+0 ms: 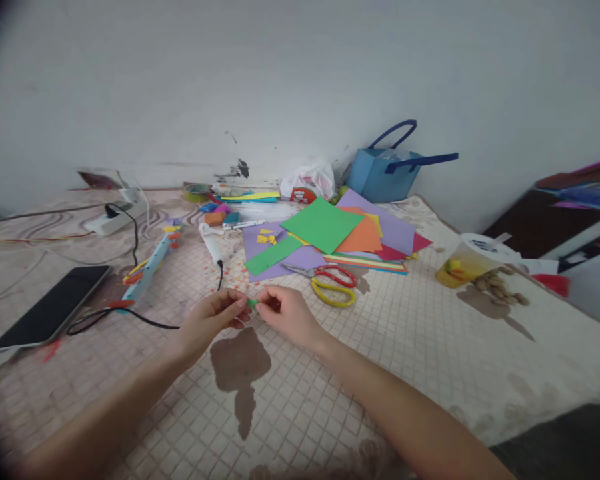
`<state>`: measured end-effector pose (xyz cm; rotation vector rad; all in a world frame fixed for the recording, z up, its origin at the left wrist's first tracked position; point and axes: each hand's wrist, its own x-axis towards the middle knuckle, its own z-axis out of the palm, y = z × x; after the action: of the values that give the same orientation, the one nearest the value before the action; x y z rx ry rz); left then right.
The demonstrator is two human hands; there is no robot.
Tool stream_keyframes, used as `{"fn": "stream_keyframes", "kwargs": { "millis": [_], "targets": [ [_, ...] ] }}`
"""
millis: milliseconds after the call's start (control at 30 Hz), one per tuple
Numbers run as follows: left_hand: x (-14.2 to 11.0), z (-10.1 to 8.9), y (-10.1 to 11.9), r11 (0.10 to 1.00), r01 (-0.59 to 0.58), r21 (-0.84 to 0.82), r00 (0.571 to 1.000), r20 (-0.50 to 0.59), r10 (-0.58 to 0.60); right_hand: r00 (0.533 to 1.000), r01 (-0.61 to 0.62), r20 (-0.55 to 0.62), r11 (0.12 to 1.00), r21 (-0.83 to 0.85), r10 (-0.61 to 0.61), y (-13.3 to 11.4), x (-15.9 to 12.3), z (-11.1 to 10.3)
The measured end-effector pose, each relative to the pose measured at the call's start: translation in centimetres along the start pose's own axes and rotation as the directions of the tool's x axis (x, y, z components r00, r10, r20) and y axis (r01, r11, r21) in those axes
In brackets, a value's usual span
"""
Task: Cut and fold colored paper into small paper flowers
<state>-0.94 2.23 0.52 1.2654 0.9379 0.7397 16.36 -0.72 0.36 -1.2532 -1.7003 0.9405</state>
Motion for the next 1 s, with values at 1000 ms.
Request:
{"fn": "stream_keyframes", "kwargs": {
  "millis": [1000],
  "targets": [
    [0.4,-0.37,-0.89,0.981,0.015,-0.191,0.997,0.074,-0.001,0.918,0.334,-0.036,0.818,-0.468,-0.395,0.4,-0.65,0.4]
  ]
}}
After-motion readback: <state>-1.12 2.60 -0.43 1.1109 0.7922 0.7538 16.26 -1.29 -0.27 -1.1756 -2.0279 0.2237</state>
